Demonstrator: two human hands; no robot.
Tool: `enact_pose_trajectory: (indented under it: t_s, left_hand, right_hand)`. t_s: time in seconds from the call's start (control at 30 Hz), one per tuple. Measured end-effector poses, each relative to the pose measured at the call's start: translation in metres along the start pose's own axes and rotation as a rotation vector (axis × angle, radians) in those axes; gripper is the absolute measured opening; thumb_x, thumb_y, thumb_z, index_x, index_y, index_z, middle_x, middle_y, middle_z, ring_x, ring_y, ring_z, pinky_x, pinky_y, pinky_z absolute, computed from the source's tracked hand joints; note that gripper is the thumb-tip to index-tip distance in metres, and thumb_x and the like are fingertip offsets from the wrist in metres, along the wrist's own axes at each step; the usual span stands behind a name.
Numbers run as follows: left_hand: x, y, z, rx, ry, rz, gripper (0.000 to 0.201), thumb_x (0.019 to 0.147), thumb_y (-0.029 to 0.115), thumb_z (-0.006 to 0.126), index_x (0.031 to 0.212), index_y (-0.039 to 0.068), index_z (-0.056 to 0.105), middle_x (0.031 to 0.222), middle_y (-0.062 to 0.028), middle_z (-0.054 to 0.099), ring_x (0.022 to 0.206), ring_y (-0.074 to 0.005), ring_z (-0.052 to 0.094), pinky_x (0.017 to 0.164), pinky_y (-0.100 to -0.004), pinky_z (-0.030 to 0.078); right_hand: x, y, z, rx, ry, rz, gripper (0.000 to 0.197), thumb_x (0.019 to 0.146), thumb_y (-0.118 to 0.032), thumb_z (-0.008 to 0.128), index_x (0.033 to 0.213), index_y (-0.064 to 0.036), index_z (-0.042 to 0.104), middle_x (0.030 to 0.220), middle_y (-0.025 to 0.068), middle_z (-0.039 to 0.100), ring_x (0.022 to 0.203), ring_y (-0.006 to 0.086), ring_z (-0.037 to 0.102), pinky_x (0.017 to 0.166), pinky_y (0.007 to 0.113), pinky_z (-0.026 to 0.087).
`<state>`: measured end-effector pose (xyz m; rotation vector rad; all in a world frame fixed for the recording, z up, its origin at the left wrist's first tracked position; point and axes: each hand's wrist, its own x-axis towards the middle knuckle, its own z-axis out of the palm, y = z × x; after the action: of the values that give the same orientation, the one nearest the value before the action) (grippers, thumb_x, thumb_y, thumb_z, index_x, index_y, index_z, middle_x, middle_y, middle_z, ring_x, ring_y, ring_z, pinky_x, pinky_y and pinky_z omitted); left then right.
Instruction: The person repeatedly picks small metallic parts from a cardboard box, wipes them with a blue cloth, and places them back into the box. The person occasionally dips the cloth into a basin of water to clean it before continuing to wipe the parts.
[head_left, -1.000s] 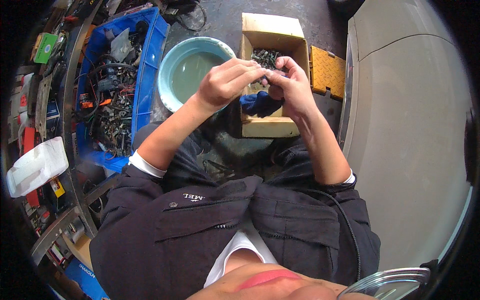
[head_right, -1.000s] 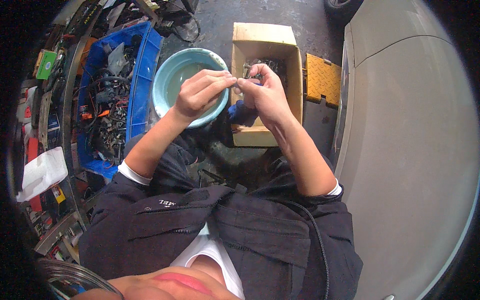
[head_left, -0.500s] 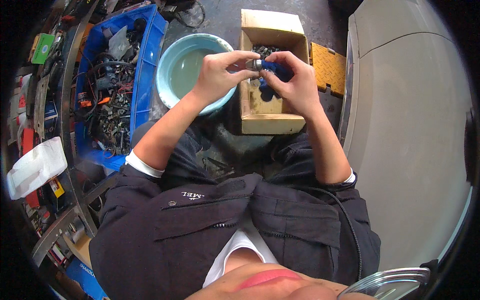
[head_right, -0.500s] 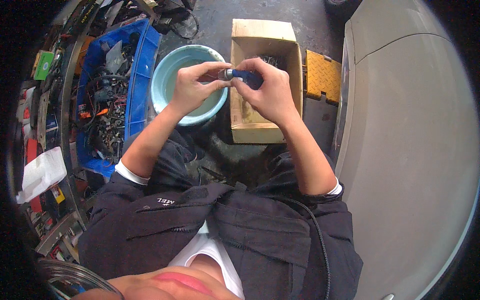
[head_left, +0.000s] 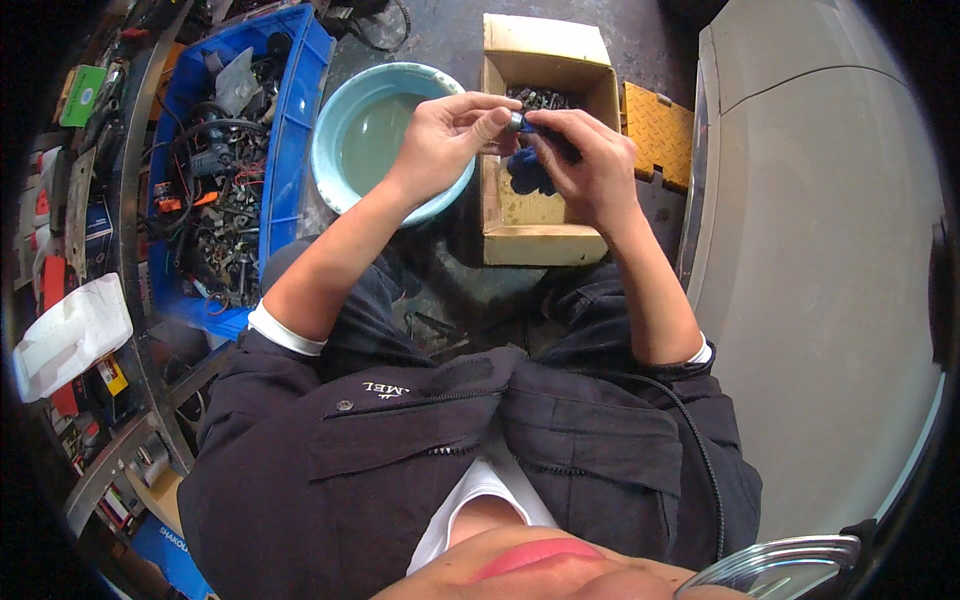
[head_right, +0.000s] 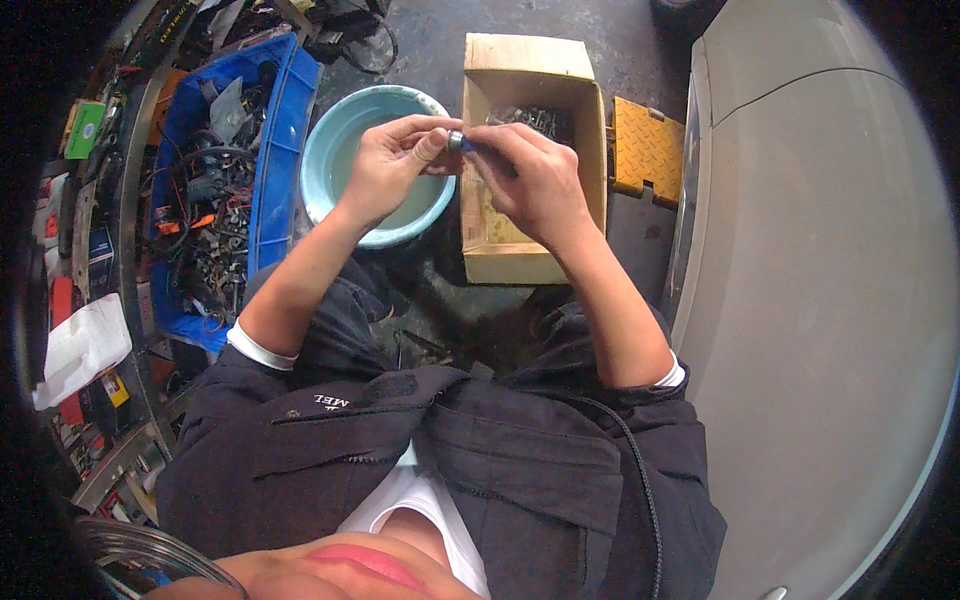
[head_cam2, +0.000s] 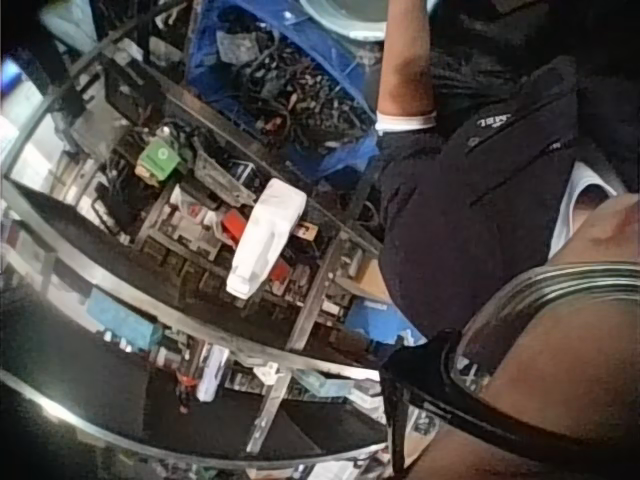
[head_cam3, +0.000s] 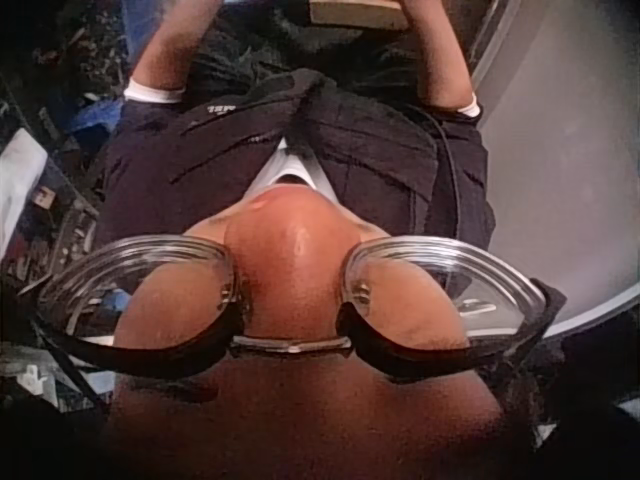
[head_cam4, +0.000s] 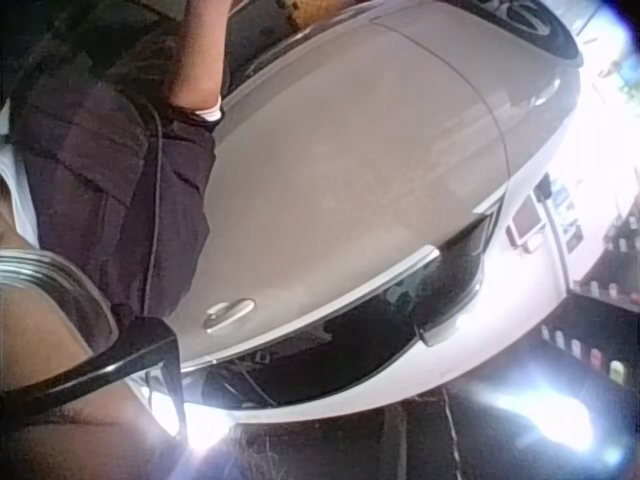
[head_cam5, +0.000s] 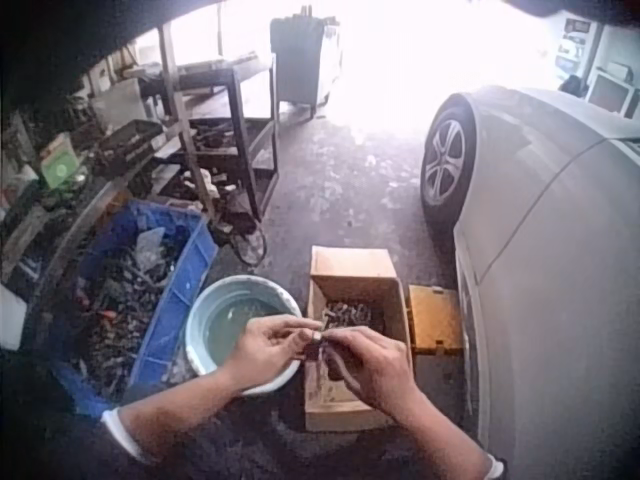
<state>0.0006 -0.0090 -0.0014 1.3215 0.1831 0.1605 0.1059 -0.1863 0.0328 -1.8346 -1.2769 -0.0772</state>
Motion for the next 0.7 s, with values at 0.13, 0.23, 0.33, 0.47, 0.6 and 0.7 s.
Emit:
enact_pose_trajectory:
  t_s: [0.13,0.23,0.33,0.47,0.6,0.7]
  left_hand:
    - [-0.001,0.005,0.001,0.017,0.053,-0.036,0.035,0.094,0.017,0.07,0.123,-0.002,0.065,0.106,-0.0143,0.072,0.094,-0.0169,0.071,0.087,-0.0304,0.059]
    - [-0.002,0.003,0.0,0.091,0.054,0.005,0.031,0.09,0.011,0.073,0.119,-0.001,0.068,0.108,-0.0132,0.072,0.097,-0.0161,0.071,0.09,-0.0299,0.058]
    - [-0.002,0.003,0.0,0.211,0.051,0.086,0.028,0.086,0.005,0.076,0.114,0.0,0.071,0.109,-0.0115,0.072,0.099,-0.0159,0.07,0.09,-0.0294,0.057]
    - [-0.007,0.003,0.004,0.319,0.056,0.238,0.026,0.082,-0.002,0.076,0.108,0.002,0.073,0.105,-0.01,0.073,0.098,-0.0156,0.071,0.086,-0.029,0.058]
    - [-0.006,0.006,0.004,0.624,0.03,0.507,0.026,0.077,-0.012,0.072,0.099,0.002,0.073,0.103,-0.0123,0.072,0.099,-0.0215,0.071,0.082,-0.0302,0.06]
    - [-0.005,0.007,0.004,0.759,-0.011,0.741,0.024,0.074,-0.012,0.073,0.093,0.003,0.074,0.096,-0.0121,0.073,0.094,-0.0242,0.072,0.078,-0.0315,0.058]
  right_hand:
    - [0.0,-0.004,0.001,0.033,-0.005,0.086,0.018,0.085,-0.01,0.073,0.102,-0.0046,0.072,0.093,0.0135,0.072,0.081,0.0294,0.073,0.069,0.035,0.058]
    - [0.002,-0.005,0.001,0.055,-0.011,0.111,0.014,0.086,-0.009,0.072,0.1,-0.0048,0.073,0.093,0.0132,0.073,0.081,0.0295,0.073,0.07,0.034,0.058]
    - [0.0,-0.007,0.003,0.229,0.003,0.263,0.025,0.088,-0.009,0.071,0.111,-0.005,0.061,0.092,0.0164,0.074,0.082,0.0261,0.074,0.07,0.033,0.057]
    - [-0.002,0.0,0.002,0.491,-0.06,0.402,0.036,0.089,-0.009,0.072,0.116,-0.0049,0.048,0.088,0.0142,0.072,0.083,0.0188,0.072,0.069,0.03,0.057]
    - [-0.001,0.002,-0.002,0.807,-0.147,0.573,0.034,0.089,-0.007,0.072,0.113,-0.0057,0.048,0.086,0.0083,0.068,0.082,0.0146,0.067,0.064,0.027,0.055]
    - [0.001,0.004,-0.01,0.974,-0.258,0.729,0.032,0.089,-0.006,0.071,0.11,-0.0074,0.048,0.085,0.0068,0.066,0.08,0.0125,0.065,0.06,0.024,0.052]
